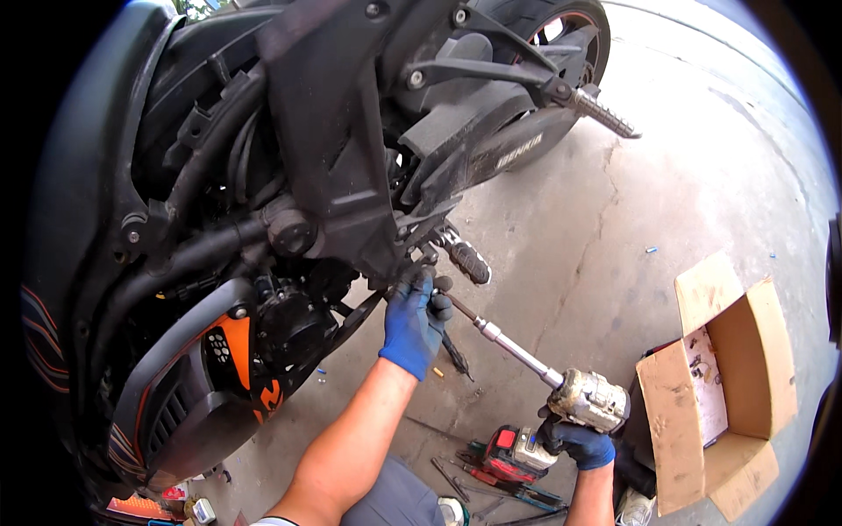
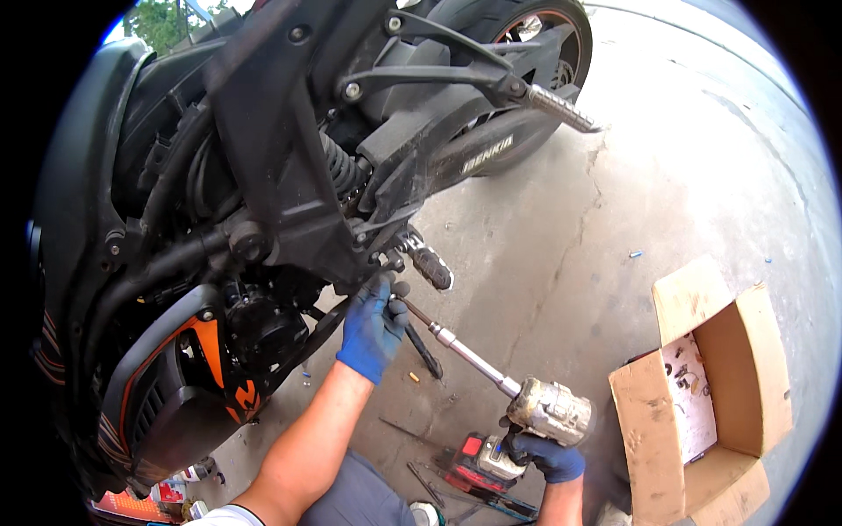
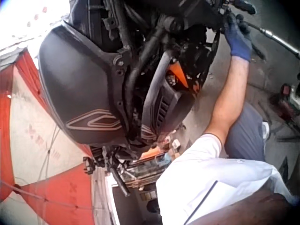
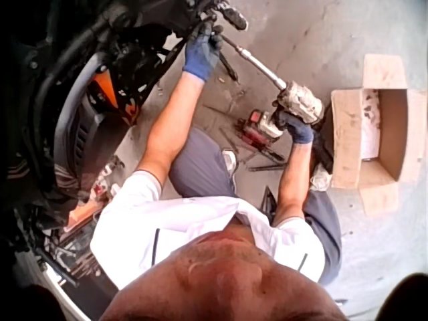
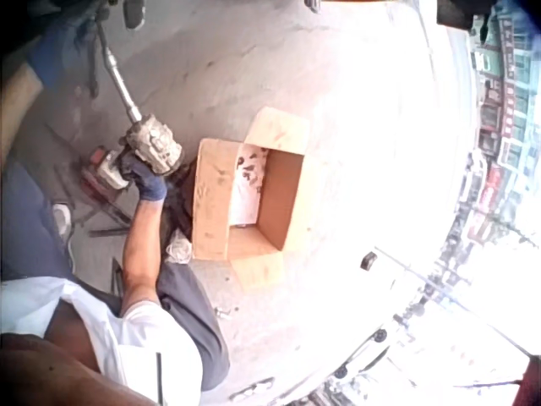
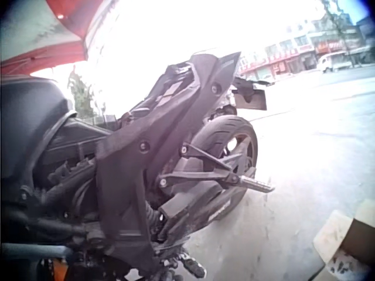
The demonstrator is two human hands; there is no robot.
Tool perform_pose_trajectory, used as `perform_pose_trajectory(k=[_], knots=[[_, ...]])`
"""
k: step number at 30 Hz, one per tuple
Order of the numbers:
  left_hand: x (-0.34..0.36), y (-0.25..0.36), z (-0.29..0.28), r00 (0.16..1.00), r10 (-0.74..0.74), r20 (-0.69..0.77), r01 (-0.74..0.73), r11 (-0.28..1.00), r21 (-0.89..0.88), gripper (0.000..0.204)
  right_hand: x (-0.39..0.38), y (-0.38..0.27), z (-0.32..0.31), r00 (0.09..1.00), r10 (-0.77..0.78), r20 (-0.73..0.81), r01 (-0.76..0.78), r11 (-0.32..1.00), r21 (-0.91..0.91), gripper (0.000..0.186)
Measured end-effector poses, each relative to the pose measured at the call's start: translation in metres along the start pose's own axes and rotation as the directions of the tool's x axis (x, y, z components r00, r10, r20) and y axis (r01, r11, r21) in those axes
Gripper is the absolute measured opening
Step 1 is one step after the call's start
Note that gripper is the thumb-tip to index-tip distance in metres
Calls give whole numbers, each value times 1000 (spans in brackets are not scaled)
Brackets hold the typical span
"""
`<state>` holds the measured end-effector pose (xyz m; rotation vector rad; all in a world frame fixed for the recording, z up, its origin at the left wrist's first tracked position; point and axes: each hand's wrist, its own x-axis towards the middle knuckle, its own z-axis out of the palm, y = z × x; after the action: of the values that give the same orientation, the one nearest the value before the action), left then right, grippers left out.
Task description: The person removes a black plastic side panel from a motorcycle using a power tool. They then place the panel on the ground and proceed to remove additional fasteners from the motorcycle's frame and engine area using the same tool.
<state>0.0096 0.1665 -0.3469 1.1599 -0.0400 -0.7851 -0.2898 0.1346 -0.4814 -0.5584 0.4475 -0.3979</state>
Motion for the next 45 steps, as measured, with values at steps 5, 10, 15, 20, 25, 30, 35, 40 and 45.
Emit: perform_pose_trajectory(k=[5, 10, 15, 20, 25, 30, 35, 40, 45], knots=[[-10, 14, 32, 964, -207, 165, 232, 961, -153, 30, -8, -24, 21, 994, -77, 71, 57, 966, 253, 58], [-39, 77, 109, 845, 46, 533, 37, 989, -146, 39, -8, -88, 92, 958, -275, 83, 262, 955, 136, 48], [-31, 126, 185, 839, 319, 440, -231, 942, -242, 30, 17, -142, 144, 959, -258, 117, 248, 964, 99, 48], [-31, 155, 193, 839, 313, 445, -280, 950, -138, 28, 26, -168, 162, 961, -232, 151, 203, 961, 186, 45], [-37, 155, 192, 866, 323, 381, -337, 941, -33, 28, 24, -165, 161, 966, -216, 141, 179, 955, 235, 43], [-29, 155, 189, 860, 315, 402, -320, 946, -58, 27, 13, -178, 168, 977, -211, 42, 205, 972, 112, 41], [-31, 163, 188, 863, 259, 434, -225, 966, -130, 28, -12, -199, 189, 948, -286, -141, 252, 942, -219, 40], [-29, 172, 188, 854, 166, 494, -100, 983, -157, 30, -27, -194, 171, 665, -698, 268, 570, 242, -785, 36], [-29, 183, 187, 849, 115, 515, -76, 993, -95, 31, -47, -206, 231, 964, -247, -98, 245, 969, -37, 36]])
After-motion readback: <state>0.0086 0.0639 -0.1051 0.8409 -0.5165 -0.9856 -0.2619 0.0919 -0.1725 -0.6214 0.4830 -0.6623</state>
